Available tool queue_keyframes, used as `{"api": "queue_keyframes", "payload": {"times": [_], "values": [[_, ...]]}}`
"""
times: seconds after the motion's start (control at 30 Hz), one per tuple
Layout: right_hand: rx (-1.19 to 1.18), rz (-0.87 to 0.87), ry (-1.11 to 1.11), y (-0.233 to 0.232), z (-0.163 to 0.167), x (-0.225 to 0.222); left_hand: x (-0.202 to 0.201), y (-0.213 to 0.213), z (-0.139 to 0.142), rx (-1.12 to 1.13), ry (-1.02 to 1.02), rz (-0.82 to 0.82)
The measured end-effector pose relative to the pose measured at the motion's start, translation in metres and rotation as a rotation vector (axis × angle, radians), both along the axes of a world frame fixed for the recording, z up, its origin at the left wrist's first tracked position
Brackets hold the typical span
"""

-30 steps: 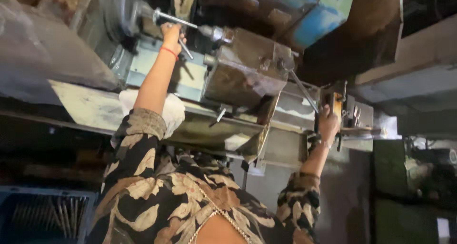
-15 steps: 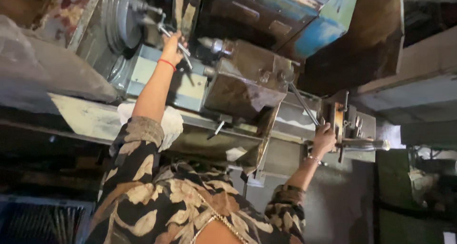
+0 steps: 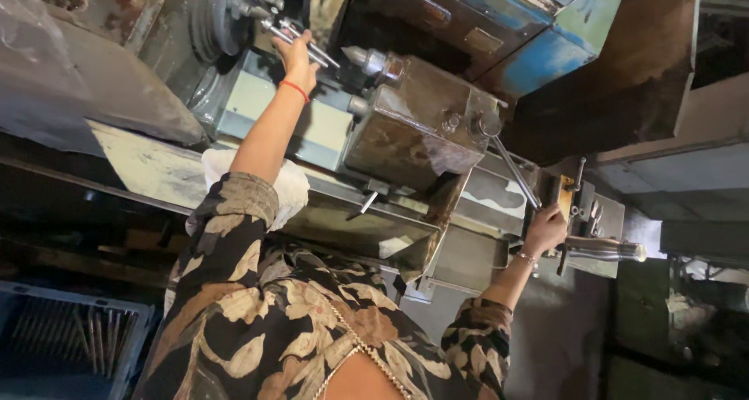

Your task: The person repeatedly picks up small metal rods from a blue tray, places them into a grinding machine, and operates a lever to grind the ends. After each cycle, the person removes the rod and places it into a green tray.

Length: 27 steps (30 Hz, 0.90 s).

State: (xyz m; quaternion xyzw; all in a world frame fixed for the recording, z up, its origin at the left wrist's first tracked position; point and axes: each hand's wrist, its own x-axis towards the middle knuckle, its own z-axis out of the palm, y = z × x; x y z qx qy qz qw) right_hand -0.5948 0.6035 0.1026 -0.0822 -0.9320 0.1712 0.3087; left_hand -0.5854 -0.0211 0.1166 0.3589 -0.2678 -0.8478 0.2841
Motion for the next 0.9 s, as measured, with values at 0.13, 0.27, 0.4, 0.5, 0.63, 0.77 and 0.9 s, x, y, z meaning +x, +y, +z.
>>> {"api": "queue_keyframes", "payload": {"times": [0.13,0.27,0.4,0.5,0.63,0.77,0.9], "values": [[0.036,-0.047,0.012,-0.002,0.001,0.000,-0.002,-0.003,-0.002,0.065,0.155,0.052],[0.015,-0.011,-0.011,-0.002,0.003,0.003,-0.004,-0.006,-0.002,0.088,0.190,0.079],[-0.096,-0.028,-0.277,0.003,0.002,0.020,-0.004,-0.008,0.001,0.118,0.238,0.093],[0.075,-0.147,-0.257,0.001,-0.006,0.036,-0.002,-0.007,0.003,0.147,0.285,0.079],[0.051,-0.045,-0.254,-0.001,-0.007,0.037,-0.003,-0.006,0.003,0.179,0.341,0.082],[-0.083,0.082,-0.089,0.004,-0.006,0.042,-0.010,-0.008,0.002,0.171,0.242,0.109],[-0.760,0.018,0.022,0.000,-0.032,0.105,-0.017,-0.007,0.011,0.098,0.124,0.185]]}}
